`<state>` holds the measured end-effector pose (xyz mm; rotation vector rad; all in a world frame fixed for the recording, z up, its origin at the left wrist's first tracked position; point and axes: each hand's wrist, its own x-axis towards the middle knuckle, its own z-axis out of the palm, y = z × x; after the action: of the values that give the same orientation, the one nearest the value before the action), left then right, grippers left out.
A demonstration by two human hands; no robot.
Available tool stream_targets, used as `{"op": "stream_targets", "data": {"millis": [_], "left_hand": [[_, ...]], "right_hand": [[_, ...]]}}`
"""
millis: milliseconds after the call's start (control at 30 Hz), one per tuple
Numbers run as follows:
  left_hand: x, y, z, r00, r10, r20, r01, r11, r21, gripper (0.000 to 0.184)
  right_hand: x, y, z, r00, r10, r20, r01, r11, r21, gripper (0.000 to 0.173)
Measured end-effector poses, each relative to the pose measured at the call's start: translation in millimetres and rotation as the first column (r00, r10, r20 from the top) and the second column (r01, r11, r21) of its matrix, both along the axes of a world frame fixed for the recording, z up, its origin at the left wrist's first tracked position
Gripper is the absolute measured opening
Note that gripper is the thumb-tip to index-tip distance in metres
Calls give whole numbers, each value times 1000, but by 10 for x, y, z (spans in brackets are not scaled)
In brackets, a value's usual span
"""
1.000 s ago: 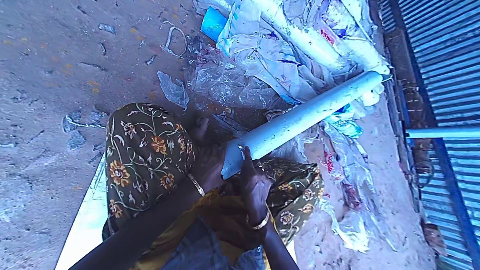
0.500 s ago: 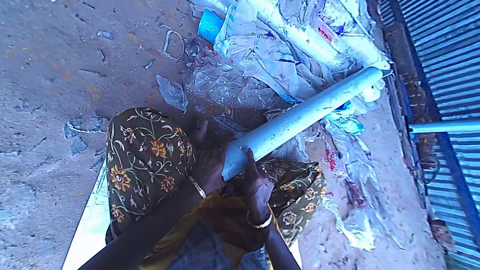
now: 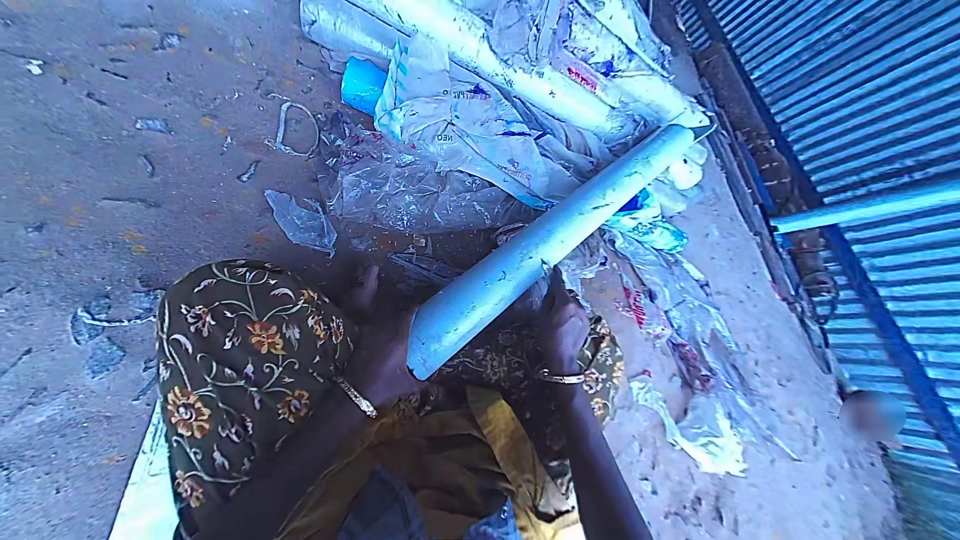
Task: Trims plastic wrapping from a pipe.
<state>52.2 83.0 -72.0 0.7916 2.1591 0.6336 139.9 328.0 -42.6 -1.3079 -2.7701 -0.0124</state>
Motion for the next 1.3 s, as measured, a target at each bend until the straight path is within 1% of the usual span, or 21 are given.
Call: {"op": "stream_targets", "data": {"millis": [67, 133, 200, 233, 300, 367, 400, 433, 500, 567, 633, 733, 800, 867, 933, 1000, 1033, 1100, 1200, 1267, 1300], "left_hand": [[-8, -16, -39, 1000, 23, 21, -24, 996, 88, 123], [-10, -30, -46, 999, 17, 47, -23, 991, 128, 121], [-6, -25, -77, 998, 4, 62, -13, 988, 155, 122], [-7, -20, -90, 998, -9, 61, 0, 989, 145, 123], [12, -15, -116, 999, -30, 28, 26, 993, 116, 124], [56, 3, -68, 998, -57, -10, 57, 997, 47, 126], [85, 15, -35, 997, -74, -39, 74, 997, 14, 126], [111, 23, -9, 994, -93, -64, 92, 996, -11, 127], [167, 22, -23, 988, -97, -124, 98, 995, 0, 126], [173, 15, -12, 986, -97, -139, 98, 995, -2, 125], [165, 17, -10, 986, -103, -133, 101, 995, -17, 126], [157, 51, 8, 986, -128, -111, 121, 990, -69, 129], [163, 54, 11, 985, -131, -113, 123, 990, -73, 129], [167, 48, 7, 985, -122, -125, 113, 991, -74, 129], [178, 48, 11, 985, -117, -123, 109, 991, -72, 129], [157, 69, 40, 986, -153, -74, 143, 982, -122, 130], [160, 79, 47, 985, -159, -68, 150, 981, -127, 130], [147, 81, 51, 985, -158, -67, 149, 981, -125, 130], [143, 98, 5, 986, -162, -51, 153, 978, -142, 131], [153, 106, -28, 985, -161, -61, 152, 979, -133, 133], [174, 98, -41, 985, -155, -73, 145, 982, -120, 133]], "right_hand": [[91, -233, -49, 976, 199, -91, -195, 980, 50, 40], [213, -586, -137, 889, 435, -144, -422, 900, 111, 42], [261, -745, -151, 783, 611, -116, -587, 788, 185, 47], [232, -712, -110, 769, 634, -79, -613, 768, 186, 48], [61, -428, 41, 841, 540, 33, -540, 833, 121, 48], [-241, 61, 270, 936, 284, 209, -293, 956, 9, 50], [-392, 337, 369, 950, 160, 269, -158, 987, -27, 50], [-500, 587, 420, 961, 79, 266, -72, 997, -37, 49], [-613, 801, 497, 964, 32, 262, -25, 999, -29, 46], [-661, 499, 634, 909, 125, 397, -93, 991, -97, 46], [-589, -76, 719, 759, 335, 558, -231, 940, -251, 51], [-369, -743, 758, 527, 612, 590, -410, 791, -454, 57], [-374, -780, 775, 478, 654, 586, -441, 756, -483, 58], [-553, -397, 785, 574, 536, 619, -386, 844, -373, 54], [-786, 349, 771, 748, 289, 597, -240, 957, -162, 47], [-928, 1127, 722, 881, 86, 465, -96, 995, 0, 43], [-945, 1352, 720, 909, 41, 414, -55, 998, 22, 40], [-951, 1287, 732, 906, 63, 420, -58, 998, -24, 40], [-798, 489, 687, 790, 255, 557, -210, 967, -145, 49], [-707, 365, 586, 786, 275, 554, -270, 958, -92, 52], [-702, 489, 559, 818, 211, 535, -224, 974, -41, 52]]}}
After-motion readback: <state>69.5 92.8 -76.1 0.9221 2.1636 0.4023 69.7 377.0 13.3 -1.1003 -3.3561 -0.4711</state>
